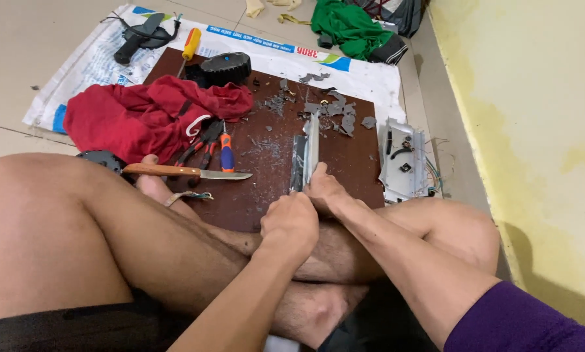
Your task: A person sitting on the floor uses a knife and screwdriver to scrape residue and pry components from an electronic part.
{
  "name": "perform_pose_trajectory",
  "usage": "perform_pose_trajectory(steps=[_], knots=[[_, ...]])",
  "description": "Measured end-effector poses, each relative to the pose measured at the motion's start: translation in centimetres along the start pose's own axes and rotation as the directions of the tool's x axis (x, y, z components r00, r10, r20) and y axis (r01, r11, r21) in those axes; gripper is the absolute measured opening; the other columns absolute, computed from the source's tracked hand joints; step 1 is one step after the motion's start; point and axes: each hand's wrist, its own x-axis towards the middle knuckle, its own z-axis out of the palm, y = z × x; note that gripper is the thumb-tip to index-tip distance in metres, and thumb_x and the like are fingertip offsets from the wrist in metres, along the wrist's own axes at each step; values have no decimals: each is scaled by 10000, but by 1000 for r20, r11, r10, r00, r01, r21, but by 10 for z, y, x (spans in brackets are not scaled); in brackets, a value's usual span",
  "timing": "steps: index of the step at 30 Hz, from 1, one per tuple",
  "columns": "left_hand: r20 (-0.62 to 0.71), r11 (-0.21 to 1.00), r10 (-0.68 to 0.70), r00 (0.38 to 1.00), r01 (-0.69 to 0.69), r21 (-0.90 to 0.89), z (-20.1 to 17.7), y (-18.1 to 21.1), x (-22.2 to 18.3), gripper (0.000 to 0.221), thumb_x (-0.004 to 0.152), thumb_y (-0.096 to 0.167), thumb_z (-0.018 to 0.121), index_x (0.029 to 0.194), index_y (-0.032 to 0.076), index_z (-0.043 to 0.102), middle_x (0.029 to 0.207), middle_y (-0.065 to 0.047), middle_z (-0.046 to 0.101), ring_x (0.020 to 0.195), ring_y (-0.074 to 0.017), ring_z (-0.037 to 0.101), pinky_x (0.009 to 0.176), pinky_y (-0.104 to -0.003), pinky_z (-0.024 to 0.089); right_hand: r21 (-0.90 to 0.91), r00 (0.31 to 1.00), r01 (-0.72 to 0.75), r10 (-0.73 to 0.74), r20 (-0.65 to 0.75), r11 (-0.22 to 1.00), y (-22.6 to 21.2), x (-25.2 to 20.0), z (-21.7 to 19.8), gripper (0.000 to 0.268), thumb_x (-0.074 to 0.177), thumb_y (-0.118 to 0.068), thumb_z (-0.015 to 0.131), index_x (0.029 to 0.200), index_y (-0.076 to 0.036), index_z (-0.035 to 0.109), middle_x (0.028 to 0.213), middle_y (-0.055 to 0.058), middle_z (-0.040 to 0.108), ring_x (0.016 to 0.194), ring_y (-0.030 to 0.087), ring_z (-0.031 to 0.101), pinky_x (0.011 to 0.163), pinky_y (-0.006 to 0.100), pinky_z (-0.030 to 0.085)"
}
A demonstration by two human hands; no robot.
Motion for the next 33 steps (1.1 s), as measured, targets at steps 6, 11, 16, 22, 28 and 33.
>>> perform_pose_trajectory(steps=[6,11,16,22,28,33], knots=[[22,1000,5,1000,-6,11,7,4,22,440,1033,23,446,1441,-103,551,1207,-304,720,1153,-502,688,819,-727,557,73,999,-15,12,39,997,-14,-20,-18,546,1006,-303,436,1382,69,302,1277,369,672,1268,504,645,1057,619,512],[-50,999,53,997,-53,2,-16,9,24,341,1032,98,501,1211,-87,724,1061,-277,765,1072,-496,727,775,-689,587,139,999,1,-6,34,990,7,6,-10,616,952,-338,491,1366,66,281,1270,373,664,1248,531,644,1081,623,489],[-3,968,116,993,-113,224,-25,13,33,283,1010,65,583,1193,-78,745,1115,-274,763,1117,-499,713,767,-656,601,179,997,-54,43,67,982,-13,-17,-26,667,927,-254,494,1422,107,230,1348,395,622,1306,551,598,1133,627,456],[-45,974,197,979,-190,121,-52,24,63,392,992,159,490,1191,-58,749,1201,-280,748,1201,-480,687,944,-637,562,94,1000,-21,19,22,995,12,12,-1,699,913,-267,626,1412,90,290,1256,364,672,1214,542,655,1044,623,517],[-54,972,209,976,-202,121,-41,22,113,397,972,187,519,1204,-41,748,1211,-290,741,1226,-478,676,972,-637,556,128,1000,3,-1,-20,992,28,32,8,708,911,-269,675,1382,97,294,1132,328,726,1099,520,718,939,634,564],[-46,952,214,976,-197,233,-27,12,125,430,1068,149,400,1247,-88,711,1170,-286,747,1143,-489,707,919,-668,568,112,1000,-8,9,-11,994,13,0,-9,502,1028,-344,508,1301,37,330,1153,332,711,1114,522,710,953,642,559]])
